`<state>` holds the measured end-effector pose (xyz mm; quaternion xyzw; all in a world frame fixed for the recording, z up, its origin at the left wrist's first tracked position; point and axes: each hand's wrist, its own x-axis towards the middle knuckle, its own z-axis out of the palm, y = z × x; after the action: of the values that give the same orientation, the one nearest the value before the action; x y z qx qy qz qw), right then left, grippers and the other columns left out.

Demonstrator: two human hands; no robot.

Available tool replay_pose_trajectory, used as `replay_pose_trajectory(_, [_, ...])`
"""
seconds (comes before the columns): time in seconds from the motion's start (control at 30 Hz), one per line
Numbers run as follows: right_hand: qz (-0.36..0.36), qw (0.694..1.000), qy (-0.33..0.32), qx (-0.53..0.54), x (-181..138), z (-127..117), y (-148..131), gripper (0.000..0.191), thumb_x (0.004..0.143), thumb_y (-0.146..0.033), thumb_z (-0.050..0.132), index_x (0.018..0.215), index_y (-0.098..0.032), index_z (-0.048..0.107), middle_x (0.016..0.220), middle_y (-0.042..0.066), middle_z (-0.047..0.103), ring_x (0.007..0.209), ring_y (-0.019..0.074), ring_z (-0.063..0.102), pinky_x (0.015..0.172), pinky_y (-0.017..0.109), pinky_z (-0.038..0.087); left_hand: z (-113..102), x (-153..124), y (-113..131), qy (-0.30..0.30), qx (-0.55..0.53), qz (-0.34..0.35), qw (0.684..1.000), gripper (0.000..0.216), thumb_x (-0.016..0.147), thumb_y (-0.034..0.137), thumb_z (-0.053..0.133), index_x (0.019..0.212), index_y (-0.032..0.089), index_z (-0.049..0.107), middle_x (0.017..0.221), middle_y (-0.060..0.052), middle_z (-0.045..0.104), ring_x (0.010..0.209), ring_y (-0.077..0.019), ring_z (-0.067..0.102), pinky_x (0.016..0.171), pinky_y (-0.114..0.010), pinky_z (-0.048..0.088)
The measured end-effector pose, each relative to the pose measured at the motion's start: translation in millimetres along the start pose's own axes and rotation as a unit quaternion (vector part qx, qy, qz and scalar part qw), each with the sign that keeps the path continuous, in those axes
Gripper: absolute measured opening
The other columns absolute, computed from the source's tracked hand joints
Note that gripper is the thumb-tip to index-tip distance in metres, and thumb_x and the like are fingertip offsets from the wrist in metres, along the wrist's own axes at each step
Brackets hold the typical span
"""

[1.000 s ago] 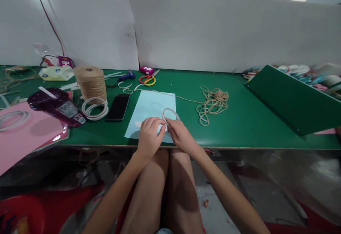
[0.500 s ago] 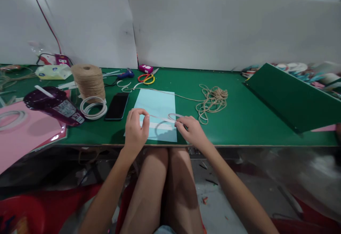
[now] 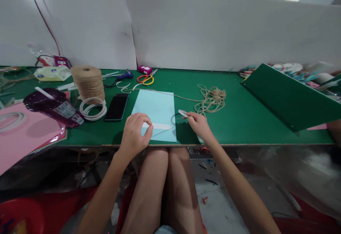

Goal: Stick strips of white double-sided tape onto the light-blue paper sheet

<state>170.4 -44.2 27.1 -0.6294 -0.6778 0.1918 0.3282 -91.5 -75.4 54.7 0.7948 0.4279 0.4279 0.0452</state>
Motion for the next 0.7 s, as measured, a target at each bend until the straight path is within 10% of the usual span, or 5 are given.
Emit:
replay_pose_trajectory(0.33, [-0.065,0.997,-0.032,-0.025,12.4,12.8,35.2,0.035,0.078,-0.019,0.036,0.088,-0.017,0.070,0.073,0.004,0.067,0.068,0.0175,0.055,0.067,0.027,0.039,22.2,-15.8,7.8,-0.039,0.042,0.095,0.994,0.009,0.081,0.014,0.044,0.080,0.021,0.049,0.081,-0.002,0.060,0.084,-0.0174,0.055,0.101,-0.045,0.033])
replay_pose_trajectory(0.7, [0.042,0.994,0.024,0.103,36.7,7.8,42.1,0.040,0.072,-0.025,0.036,0.091,-0.014,0.070,0.052,-0.003,0.047,0.045,0.0104,0.030,0.046,0.023,0.024,41.6,-22.3,13.8,0.010,0.055,0.133,0.990,0.013,0.081,0.010,0.042,0.078,0.021,0.048,0.077,-0.003,0.058,0.081,-0.0172,0.052,0.101,-0.048,0.033])
